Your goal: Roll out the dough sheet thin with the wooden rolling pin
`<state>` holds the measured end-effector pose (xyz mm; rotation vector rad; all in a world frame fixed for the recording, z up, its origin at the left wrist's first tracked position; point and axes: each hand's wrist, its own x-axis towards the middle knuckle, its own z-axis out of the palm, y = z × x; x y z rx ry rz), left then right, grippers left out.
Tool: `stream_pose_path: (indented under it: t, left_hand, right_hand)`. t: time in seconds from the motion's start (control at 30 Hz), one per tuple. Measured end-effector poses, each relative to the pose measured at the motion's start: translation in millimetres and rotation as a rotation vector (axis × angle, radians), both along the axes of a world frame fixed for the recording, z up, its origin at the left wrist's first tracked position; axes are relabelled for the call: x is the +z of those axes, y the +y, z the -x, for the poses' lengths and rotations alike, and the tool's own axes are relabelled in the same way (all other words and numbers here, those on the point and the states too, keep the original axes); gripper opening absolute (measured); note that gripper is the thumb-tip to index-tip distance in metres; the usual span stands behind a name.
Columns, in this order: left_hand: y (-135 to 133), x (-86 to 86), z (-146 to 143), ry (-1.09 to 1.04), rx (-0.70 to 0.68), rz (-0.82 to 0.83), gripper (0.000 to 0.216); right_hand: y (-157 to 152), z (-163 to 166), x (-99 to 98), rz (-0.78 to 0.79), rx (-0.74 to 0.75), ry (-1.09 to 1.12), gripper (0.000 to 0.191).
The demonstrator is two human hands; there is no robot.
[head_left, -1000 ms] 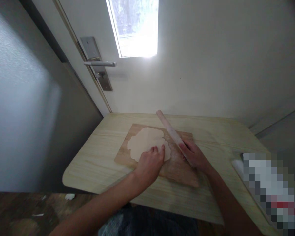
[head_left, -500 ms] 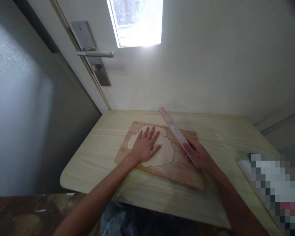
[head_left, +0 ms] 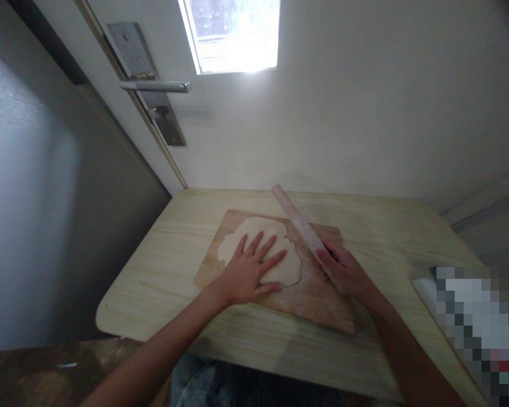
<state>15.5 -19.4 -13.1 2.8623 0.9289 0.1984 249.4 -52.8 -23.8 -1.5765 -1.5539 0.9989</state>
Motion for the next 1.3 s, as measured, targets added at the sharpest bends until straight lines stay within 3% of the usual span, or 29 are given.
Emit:
stream_pose_path:
  t: [0.43,0.8,1.17,1.3]
  left_hand:
    - [-19,-6.5,-30,-0.021,0.173,-0.055,0.059]
    - [-80,-13.5,-35,-0.113,0.165,0.037,0.063]
    - [-120,-13.3,-9,-0.078,0.146,0.173,0.073]
    - [-129,-13.6,9,-0.133,0.232,0.185,0.066]
  right_hand:
    - [0,1,2.3,0.023,-0.019,0.006,0.038]
    - [-2,1,0.1,0.011,-0.04,-0.016,0.043]
    - [-16,14,4.4,-0.3,0.063,-0.464,0.043]
    - [-26,27,7.0,-0.343,0.15,-0.649,0.04]
